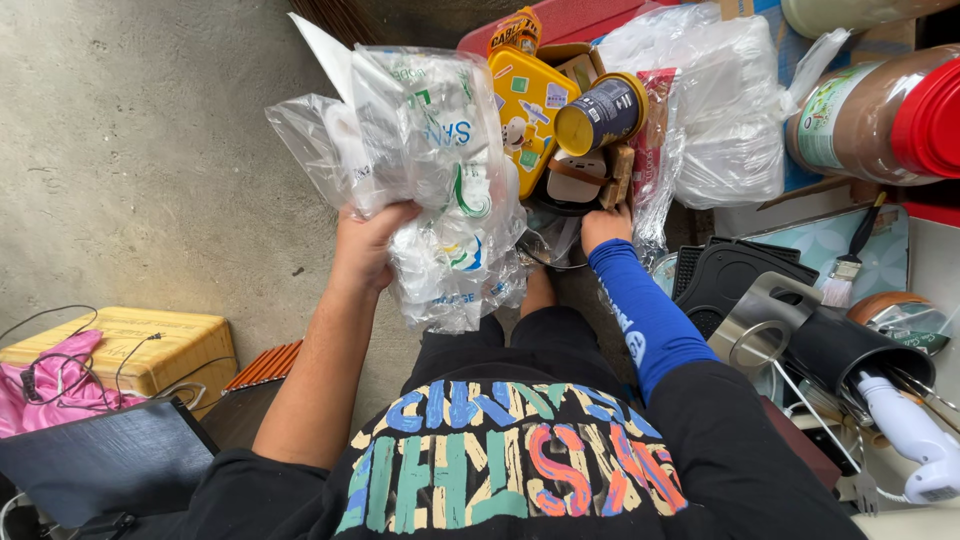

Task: The person unpacks a plastic bag, retrieves a small cup containing hardware, and then uses a hammer and Allen wrench to attach a metal bracket to a black wooden frame. They position the bracket, insert a bolt, and hammer it into place.

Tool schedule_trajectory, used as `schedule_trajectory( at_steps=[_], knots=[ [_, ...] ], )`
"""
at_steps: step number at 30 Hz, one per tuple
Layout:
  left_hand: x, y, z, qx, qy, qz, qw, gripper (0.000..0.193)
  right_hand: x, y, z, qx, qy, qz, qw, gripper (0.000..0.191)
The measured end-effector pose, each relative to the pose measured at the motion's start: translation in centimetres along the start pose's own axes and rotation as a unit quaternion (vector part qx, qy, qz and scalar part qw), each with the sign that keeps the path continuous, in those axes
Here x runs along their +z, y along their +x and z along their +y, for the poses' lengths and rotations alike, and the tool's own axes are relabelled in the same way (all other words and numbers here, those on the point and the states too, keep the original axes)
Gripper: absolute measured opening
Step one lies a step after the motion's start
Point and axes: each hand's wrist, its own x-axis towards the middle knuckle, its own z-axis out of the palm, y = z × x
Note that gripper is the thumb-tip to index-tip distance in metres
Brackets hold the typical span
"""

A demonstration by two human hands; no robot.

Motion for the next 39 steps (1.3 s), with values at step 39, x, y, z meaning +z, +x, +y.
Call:
schedule_trajectory(
  at_steps=[39],
  knots=[
    [1.1, 5.3, -1.2, -0.056, 0.013, -0.074, 0.996, 0.039, 0.3, -5.1, -0.3, 0.022, 0.083, 0.166, 0.982, 0.015]
  ],
)
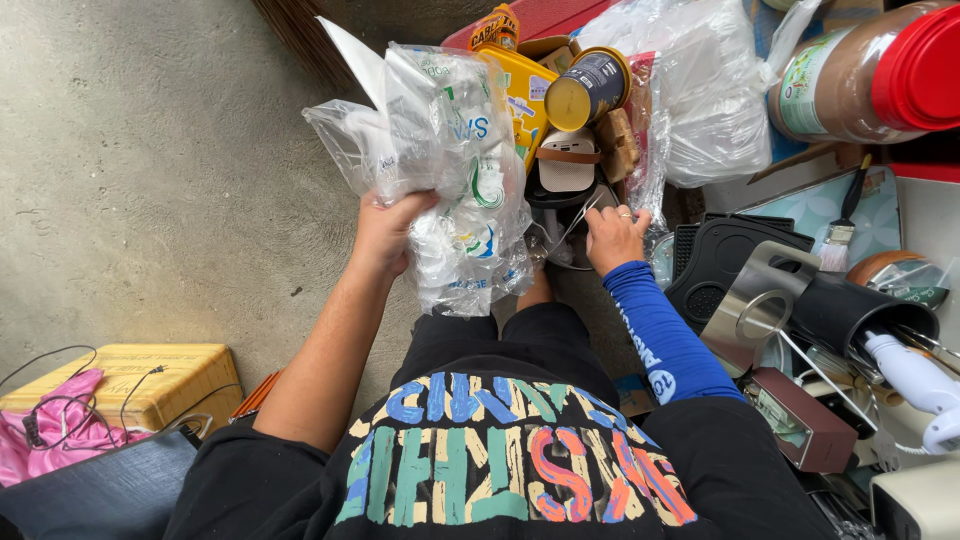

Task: The person unpacks a plastic bag, retrieves a small cup containing hardware, and then uses a hammer and Allen wrench to attach a metal bracket to a black wooden frame. They position the bracket, insert a bolt, and hammer it into place.

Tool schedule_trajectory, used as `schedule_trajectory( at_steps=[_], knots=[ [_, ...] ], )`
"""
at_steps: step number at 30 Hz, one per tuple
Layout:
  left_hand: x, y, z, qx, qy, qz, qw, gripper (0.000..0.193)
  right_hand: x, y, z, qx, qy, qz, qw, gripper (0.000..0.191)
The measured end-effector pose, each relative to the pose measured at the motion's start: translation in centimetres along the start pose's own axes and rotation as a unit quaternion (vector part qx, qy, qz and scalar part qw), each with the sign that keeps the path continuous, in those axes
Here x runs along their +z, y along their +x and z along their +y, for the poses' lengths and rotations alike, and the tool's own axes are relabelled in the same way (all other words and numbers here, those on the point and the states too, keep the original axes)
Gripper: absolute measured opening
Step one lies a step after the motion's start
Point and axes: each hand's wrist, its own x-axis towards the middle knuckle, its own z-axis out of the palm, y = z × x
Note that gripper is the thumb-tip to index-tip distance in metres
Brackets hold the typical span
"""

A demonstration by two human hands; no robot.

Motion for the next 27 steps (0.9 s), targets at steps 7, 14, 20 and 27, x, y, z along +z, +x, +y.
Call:
schedule_trajectory(
  at_steps=[7, 14, 20, 27],
  knots=[
    [0.0, 0.1, 0.2, 0.002, 0.000, -0.013, 1.000, 0.040, -3.8, -2.0, -2.2, -0.003, 0.048, 0.014, 0.999, 0.015],
    [-0.6, -0.4, 1.1, 0.011, 0.027, -0.021, 0.999, 0.038, -7.7, -3.8, -4.8, -0.103, 0.096, 0.046, 0.989, 0.021],
    [-0.6, -0.9, 3.2, 0.036, 0.086, -0.041, 0.995, 0.037, -11.7, -3.2, -5.7, -0.181, 0.108, 0.077, 0.975, 0.020],
    [1.4, -3.6, 8.5, 0.102, 0.127, -0.114, 0.980, 0.036, -17.0, -2.7, -6.2, -0.140, 0.151, 0.087, 0.975, 0.025]
  ],
)
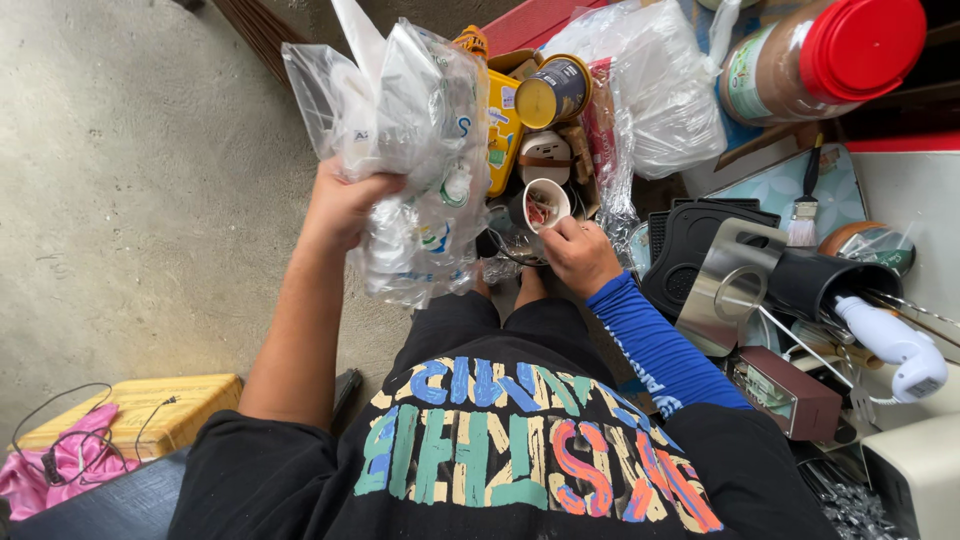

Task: The person unpacks a plastic bag, retrieves a small cup containing hardware, and then uses a hammer and Allen wrench to attach a metal bracket to a black wooden frame. They position the bracket, insert a bolt, and hammer it into place.

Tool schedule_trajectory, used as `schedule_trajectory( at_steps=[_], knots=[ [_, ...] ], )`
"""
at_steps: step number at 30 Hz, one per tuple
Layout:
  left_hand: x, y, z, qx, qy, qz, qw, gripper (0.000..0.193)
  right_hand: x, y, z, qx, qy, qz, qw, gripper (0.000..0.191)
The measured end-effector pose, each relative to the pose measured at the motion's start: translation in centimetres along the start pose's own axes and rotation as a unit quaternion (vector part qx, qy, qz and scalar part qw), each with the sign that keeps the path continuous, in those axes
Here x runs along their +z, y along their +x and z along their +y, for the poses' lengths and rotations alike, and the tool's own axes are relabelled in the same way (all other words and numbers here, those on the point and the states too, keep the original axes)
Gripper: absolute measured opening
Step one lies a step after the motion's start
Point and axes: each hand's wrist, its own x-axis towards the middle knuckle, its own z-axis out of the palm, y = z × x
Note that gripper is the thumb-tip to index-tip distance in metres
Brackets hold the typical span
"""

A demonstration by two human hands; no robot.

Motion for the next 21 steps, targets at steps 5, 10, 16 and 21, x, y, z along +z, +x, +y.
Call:
schedule_trajectory(
  at_steps=[5, 10, 16, 21],
  knots=[
    [3.1, -1.8, 6.6, 0.021, 0.014, -0.075, 0.997, 0.035, -5.8, -2.8, 0.1, 0.124, 0.096, 0.044, 0.987, 0.025],
    [10.0, -1.1, 9.9, 0.017, 0.002, -0.154, 0.988, 0.034, -11.1, -6.7, 0.8, 0.220, 0.099, 0.118, 0.963, 0.022],
    [18.1, 3.7, 5.8, -0.047, -0.095, -0.205, 0.973, 0.048, -15.7, -11.2, 1.7, 0.287, 0.039, 0.191, 0.938, 0.018],
    [17.5, 9.0, -2.7, -0.084, 0.060, -0.157, 0.982, 0.056, -17.6, -13.0, 1.7, 0.293, 0.014, 0.222, 0.930, 0.019]
  ],
)
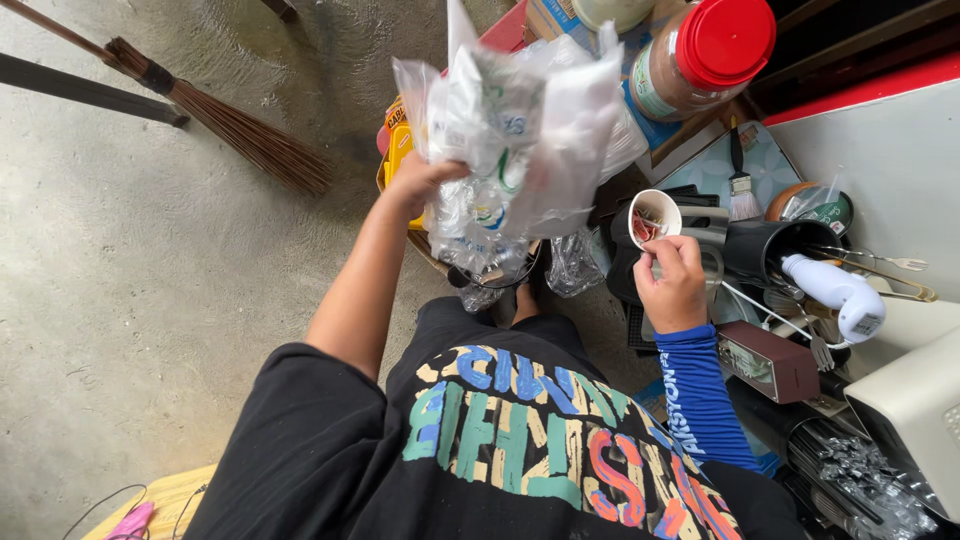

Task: The person unpacks a plastic bag, retrieves a small cup containing hardware, and then uses a hammer and Allen wrench to attach a metal bracket to a black wooden frame. They position the bracket, insert a bolt, and hammer it into place.

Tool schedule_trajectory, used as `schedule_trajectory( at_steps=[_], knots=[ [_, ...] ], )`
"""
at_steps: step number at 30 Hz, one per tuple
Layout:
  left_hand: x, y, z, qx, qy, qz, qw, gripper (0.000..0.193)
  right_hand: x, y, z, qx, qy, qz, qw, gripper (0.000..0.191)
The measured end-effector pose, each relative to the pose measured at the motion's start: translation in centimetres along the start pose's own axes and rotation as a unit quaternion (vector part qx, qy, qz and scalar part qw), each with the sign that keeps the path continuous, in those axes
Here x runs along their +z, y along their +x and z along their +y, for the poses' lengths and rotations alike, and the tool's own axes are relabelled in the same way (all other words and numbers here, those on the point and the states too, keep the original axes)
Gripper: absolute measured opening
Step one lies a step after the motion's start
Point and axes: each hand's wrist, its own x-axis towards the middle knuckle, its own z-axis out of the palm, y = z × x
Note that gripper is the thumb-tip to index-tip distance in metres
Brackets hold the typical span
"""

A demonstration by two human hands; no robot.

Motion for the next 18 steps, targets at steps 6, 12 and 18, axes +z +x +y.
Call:
schedule_trajectory(
  at_steps=[6, 12, 18],
  knots=[
    [-0.3, 1.1, -7.4, -0.044, 0.314, 0.254, 0.914, 0.084, 0.0, -1.0, -1.0, 0.006, 0.007, -0.017, 1.000, 0.018],
    [2.5, -1.6, -8.7, -0.159, 0.345, 0.317, 0.869, 0.117, 0.1, -2.0, -1.8, -0.028, 0.023, -0.029, 0.999, 0.019],
    [2.1, -5.8, -11.5, -0.137, 0.285, 0.301, 0.900, 0.120, 0.5, -3.4, -3.1, -0.020, 0.022, -0.063, 0.998, 0.018]
  ],
)
